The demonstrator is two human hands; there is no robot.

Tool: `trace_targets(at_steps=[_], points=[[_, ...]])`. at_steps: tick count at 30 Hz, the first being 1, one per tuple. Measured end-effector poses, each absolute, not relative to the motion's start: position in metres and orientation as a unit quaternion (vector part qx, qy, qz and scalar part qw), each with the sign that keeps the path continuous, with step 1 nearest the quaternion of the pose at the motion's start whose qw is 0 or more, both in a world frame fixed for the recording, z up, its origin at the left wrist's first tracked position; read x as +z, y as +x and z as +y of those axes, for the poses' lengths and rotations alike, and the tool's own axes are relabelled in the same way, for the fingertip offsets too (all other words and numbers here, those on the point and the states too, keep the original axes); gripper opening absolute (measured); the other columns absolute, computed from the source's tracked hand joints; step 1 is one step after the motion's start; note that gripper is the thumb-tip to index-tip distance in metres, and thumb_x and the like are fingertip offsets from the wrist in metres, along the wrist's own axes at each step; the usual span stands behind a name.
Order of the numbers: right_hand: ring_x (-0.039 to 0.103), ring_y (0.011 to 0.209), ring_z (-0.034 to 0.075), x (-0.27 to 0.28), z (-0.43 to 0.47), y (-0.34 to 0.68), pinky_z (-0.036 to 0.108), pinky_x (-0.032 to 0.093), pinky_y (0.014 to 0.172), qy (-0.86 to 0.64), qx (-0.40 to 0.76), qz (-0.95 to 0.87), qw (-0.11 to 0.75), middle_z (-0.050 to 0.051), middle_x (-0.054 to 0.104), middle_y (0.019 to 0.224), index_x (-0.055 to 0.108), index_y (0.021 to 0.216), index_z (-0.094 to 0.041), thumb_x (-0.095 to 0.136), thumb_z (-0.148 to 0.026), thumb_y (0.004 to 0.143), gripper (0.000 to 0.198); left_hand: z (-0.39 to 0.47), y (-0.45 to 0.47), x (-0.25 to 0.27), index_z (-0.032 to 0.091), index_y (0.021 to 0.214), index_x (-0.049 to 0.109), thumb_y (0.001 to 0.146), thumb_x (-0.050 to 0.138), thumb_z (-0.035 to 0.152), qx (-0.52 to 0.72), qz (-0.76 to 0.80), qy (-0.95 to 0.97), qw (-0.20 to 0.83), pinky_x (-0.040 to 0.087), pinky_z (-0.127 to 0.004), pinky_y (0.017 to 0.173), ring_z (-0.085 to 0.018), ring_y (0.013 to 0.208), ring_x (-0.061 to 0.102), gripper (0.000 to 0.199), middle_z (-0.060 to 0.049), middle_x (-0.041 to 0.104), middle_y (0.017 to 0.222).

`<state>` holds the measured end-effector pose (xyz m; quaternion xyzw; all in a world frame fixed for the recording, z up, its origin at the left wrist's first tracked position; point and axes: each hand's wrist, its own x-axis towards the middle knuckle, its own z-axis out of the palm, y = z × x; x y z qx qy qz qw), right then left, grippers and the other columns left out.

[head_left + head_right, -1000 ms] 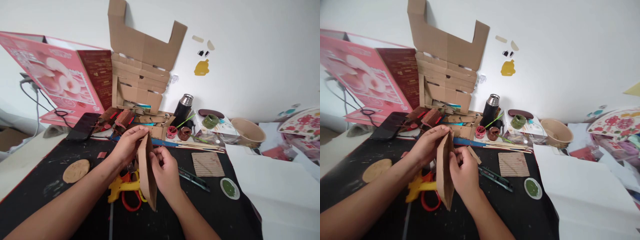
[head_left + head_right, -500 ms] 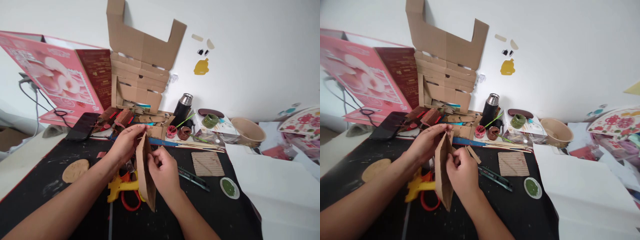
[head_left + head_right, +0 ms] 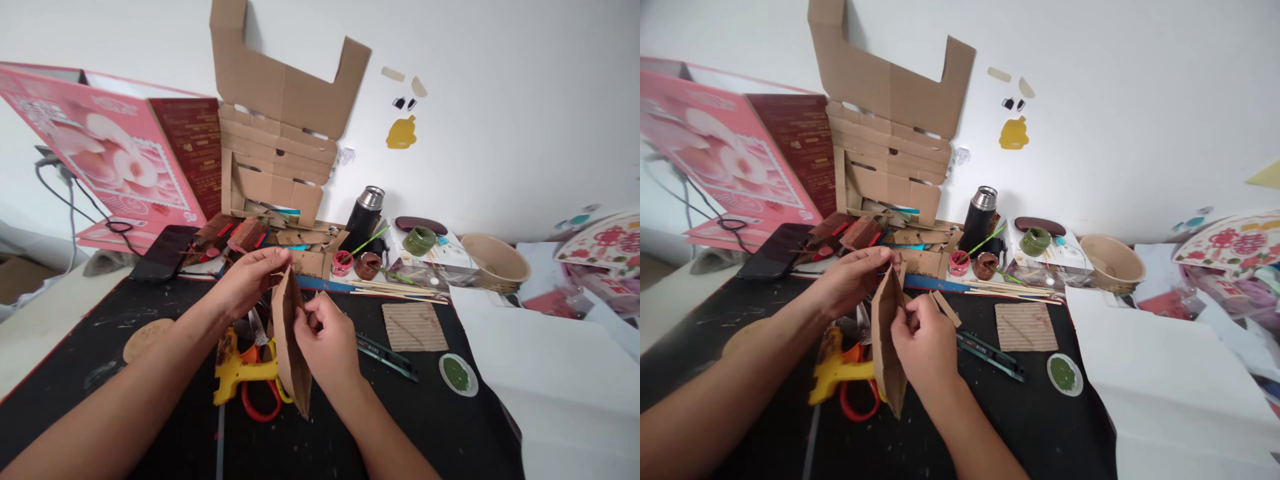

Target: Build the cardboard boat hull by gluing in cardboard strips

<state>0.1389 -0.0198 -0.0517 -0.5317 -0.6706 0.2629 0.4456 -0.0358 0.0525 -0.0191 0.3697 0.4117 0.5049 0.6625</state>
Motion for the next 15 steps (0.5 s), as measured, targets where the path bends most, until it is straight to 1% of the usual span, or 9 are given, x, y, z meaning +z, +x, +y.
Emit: trace_targets(at_steps=[5,11,15], points=[[0.042,0.048,0.011,-0.0513,-0.0195,0.1382,0.024,0.031,0.053,-0.532,0.255,-0.674,0.444,-0.008,0.046,0.055,0.056,0.075,-0.023,0.059,-0.029,0.092,0.018,0.0512,-0.0349,-0.0211,0.015,0.076,0.077,0.064,0.101,0.054,0.492,0.411,0.382,0.665,0.047,-0.022,0.062,-0.012,0.063,0.059,0.048,-0.001,0.069,0.071],[0.044,0.049,0.012,-0.0511,-0.0196,0.1370,0.025,0.030,0.053,-0.529,0.256,-0.679,0.440,-0.008,0.047,0.056,0.055,0.075,-0.023,0.060,-0.028,0.091,0.017,0.0522,-0.0341,-0.0253,0.013,0.075,0.077,0.065,0.100,0.053,0.484,0.409,0.375,0.676,0.046,-0.022,0.060,-0.012,0.061,0.058,0.047,-0.002,0.068,0.069],[0.044,0.050,0.012,-0.0502,-0.0204,0.1374,0.026,0.029,0.054,-0.527,0.258,-0.680,0.440,-0.007,0.047,0.056,0.055,0.074,-0.023,0.060,-0.027,0.091,0.018,0.0529,-0.0330,-0.0266,0.014,0.071,0.076,0.068,0.097,0.056,0.485,0.406,0.370,0.680,0.047,-0.022,0.060,-0.013,0.061,0.059,0.048,-0.003,0.068,0.068]])
